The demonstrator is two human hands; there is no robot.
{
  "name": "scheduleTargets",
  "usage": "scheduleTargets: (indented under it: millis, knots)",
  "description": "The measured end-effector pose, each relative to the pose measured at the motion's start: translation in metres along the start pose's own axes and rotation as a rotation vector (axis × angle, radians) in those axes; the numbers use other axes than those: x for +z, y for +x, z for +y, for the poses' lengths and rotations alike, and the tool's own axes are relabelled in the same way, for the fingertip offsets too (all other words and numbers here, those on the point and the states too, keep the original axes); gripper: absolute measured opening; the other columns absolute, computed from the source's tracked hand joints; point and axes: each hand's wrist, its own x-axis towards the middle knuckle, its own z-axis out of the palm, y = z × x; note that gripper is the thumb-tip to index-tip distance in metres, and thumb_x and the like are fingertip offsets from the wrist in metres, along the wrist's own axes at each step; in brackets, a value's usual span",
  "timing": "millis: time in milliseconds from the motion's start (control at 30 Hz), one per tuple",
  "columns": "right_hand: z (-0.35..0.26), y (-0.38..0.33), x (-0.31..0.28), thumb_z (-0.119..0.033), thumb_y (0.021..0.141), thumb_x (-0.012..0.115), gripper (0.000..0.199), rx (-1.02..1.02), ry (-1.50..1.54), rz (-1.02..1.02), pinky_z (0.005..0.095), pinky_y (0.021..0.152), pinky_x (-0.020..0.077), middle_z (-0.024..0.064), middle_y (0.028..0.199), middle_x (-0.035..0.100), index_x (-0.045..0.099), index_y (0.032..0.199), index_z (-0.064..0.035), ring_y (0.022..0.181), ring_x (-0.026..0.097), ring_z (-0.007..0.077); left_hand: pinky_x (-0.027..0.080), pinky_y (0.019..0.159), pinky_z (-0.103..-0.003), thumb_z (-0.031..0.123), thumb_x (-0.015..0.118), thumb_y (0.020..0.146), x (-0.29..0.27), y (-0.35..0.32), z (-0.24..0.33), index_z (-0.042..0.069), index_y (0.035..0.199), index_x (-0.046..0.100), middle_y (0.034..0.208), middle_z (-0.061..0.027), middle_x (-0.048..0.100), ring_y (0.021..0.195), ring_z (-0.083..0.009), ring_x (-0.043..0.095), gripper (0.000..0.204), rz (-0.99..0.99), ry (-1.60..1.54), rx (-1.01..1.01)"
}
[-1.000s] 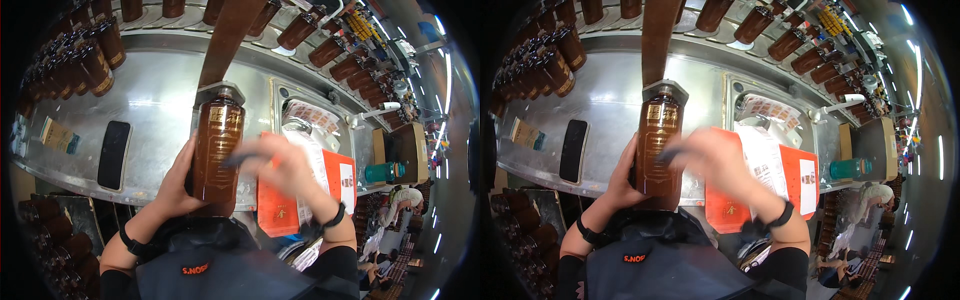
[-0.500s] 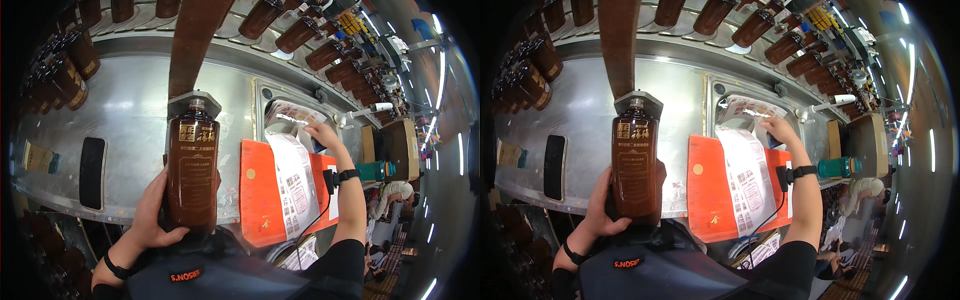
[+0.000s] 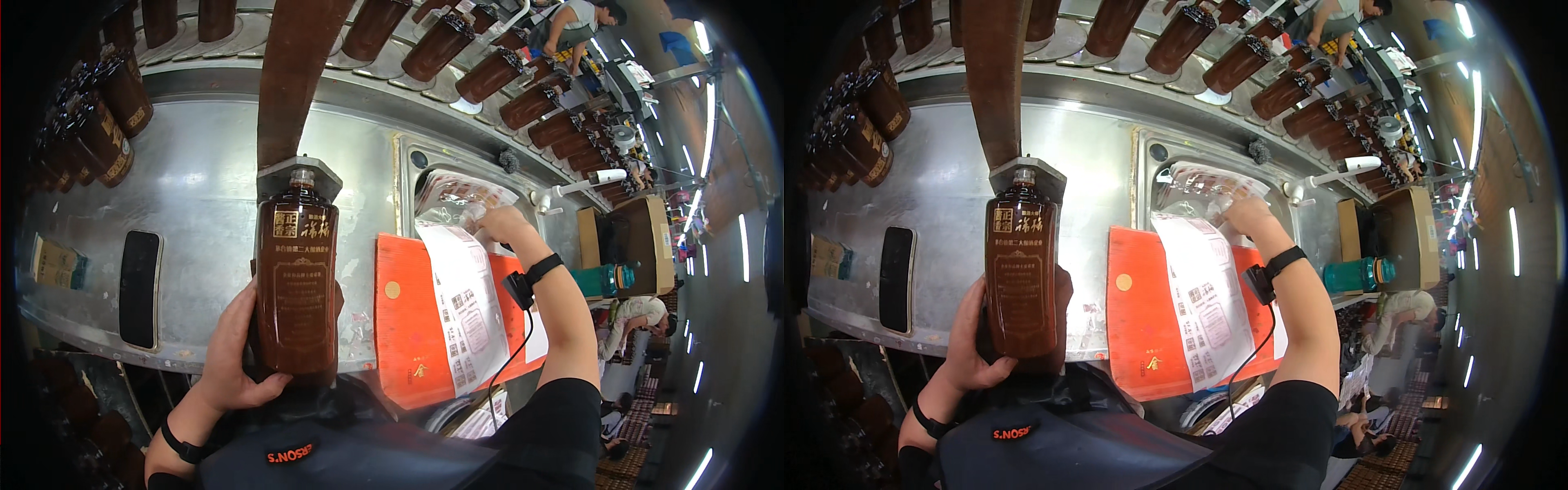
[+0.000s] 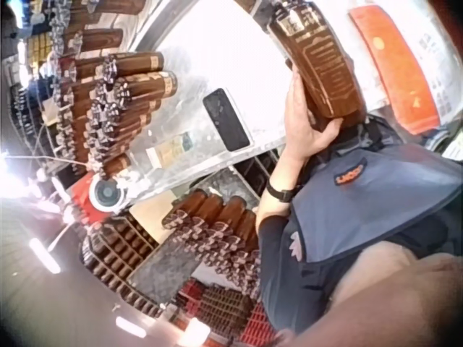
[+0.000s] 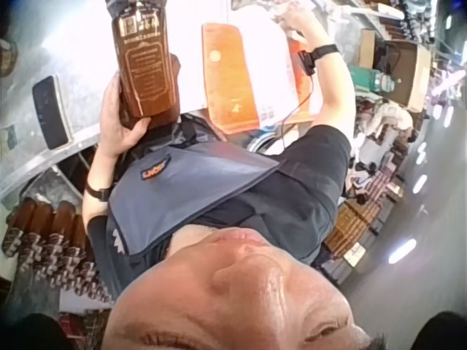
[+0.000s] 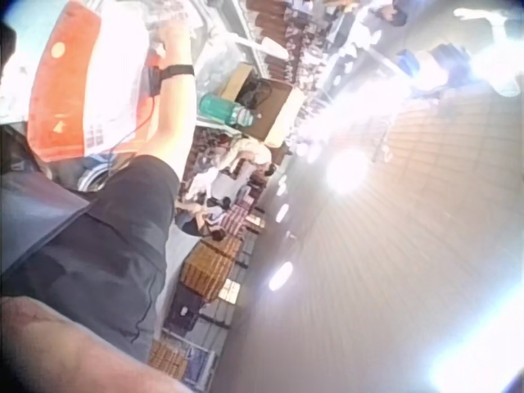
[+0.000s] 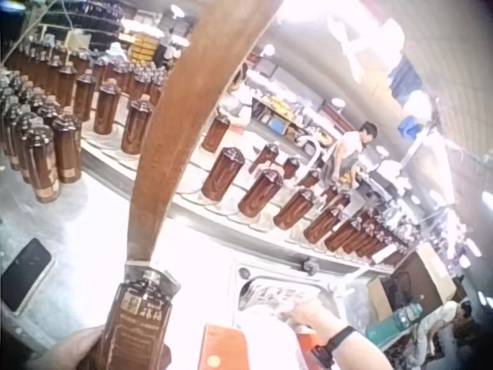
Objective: Labeling brown glass liquor bottles on a production line and cleaning them with a cloth.
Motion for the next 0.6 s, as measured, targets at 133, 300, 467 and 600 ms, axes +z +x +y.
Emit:
scheduleTargets:
  millis: [133,300,467,600]
  knots:
    - [0.026,-0.017,0.007,-0.018,0.068,0.073,0.037,0.035,-0.043,0.021,0.0438,0.078,0.0553,0.0107,0.1,0.071,0.071,0.105,-0.0141,0.096,0.069,0.0299,0.03,0.114,-0.045,0.028,0.075,0.071,-0.001,0.0,0.002,-0.005,0.149,0.024,0.15,-0.0261,0.035,0.138,-0.0412,0.037,0.099,-0.001,-0.015,-0.008]
    - [0.042,-0.041,-0.002,-0.021,0.063,0.076,0.037,0.122,0.049,0.003,0.0432,0.079,0.0556,0.0132,0.096,0.072,0.072,0.098,-0.0111,0.091,0.069,0.0323,0.03,0.114,-0.045,0.029,0.074,0.073,-0.002,0.0,0.004,-0.005,0.149,0.026,0.149,-0.0262,0.037,0.137,-0.041,0.038,0.096,0.021,-0.041,0.003]
    - [0.046,-0.064,-0.008,-0.022,0.062,0.075,0.033,0.194,0.063,0.01,0.0428,0.08,0.0559,0.0146,0.094,0.072,0.074,0.094,-0.0114,0.089,0.069,0.0329,0.03,0.113,-0.045,0.029,0.073,0.074,-0.003,-0.002,0.004,-0.003,0.149,0.027,0.149,-0.0252,0.037,0.136,-0.0407,0.039,0.094,0.029,0.012,0.026]
    - [0.055,-0.086,-0.021,-0.022,0.065,0.076,0.033,0.376,0.097,0.124,0.0418,0.081,0.0566,0.0157,0.096,0.072,0.075,0.096,-0.0094,0.092,0.07,0.032,0.031,0.113,-0.045,0.029,0.072,0.074,-0.002,-0.004,0.004,-0.003,0.149,0.027,0.149,-0.0246,0.038,0.136,-0.0401,0.039,0.093,0.042,-0.003,0.052]
